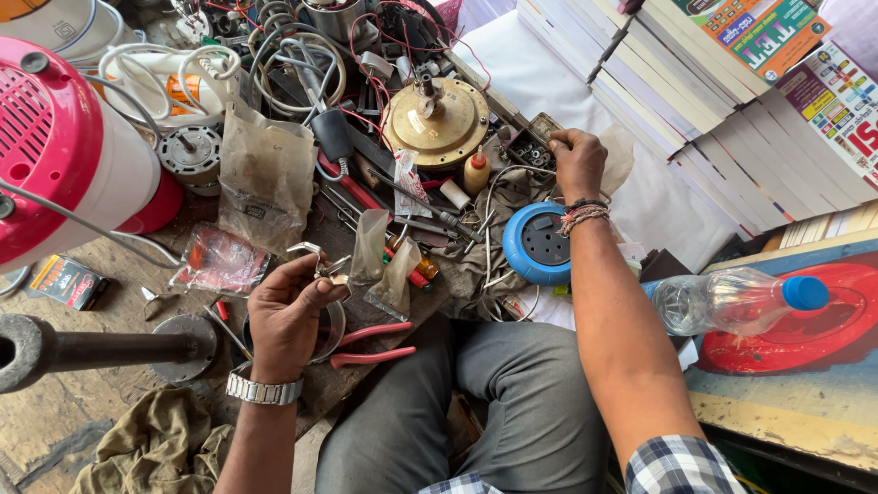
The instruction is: The person assembles small metal components into a cylindrical metal housing, using pliers and a screwdriver to secure parts. They repeatedly insert and adjust pieces inside the housing while seated at a cluttered workbench.
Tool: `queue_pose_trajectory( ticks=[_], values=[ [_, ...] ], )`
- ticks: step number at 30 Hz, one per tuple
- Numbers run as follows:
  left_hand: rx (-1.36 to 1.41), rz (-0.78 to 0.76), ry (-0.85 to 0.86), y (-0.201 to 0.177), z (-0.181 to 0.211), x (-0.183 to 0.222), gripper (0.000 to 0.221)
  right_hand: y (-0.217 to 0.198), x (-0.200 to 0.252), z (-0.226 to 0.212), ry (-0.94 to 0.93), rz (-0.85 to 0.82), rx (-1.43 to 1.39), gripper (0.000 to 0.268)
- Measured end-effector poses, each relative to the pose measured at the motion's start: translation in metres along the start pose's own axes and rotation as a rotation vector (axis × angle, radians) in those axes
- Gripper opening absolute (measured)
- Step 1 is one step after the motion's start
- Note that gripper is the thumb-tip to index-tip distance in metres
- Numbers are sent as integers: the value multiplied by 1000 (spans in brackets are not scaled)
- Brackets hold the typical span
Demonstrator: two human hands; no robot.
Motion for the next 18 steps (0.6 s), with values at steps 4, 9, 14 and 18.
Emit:
queue_pose_trajectory(
  ticks=[4,9,14,18],
  values=[
    [6,-4,1,0,-1,-1,37,0,1,7,64,2,-38,15],
    [2,-2,-6,0,-1,0,37,5,4,18,188,-7,-190,16],
    [7,2,-5,2,1,0,37,-1,7,16,191,5,-159,17],
    [25,23,-17,0,-1,0,35,-14,2,-40,-150,31,-93,14]
  ],
)
Point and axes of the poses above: each hand's wrist, its own x-axis away from the middle knuckle, its own y-axis out of the palm, z = x × y, the point moved 8 cm from there along -x, towards the middle knuckle, and after that the axes turned 14 degrees about -y, right-handed, at the moved point
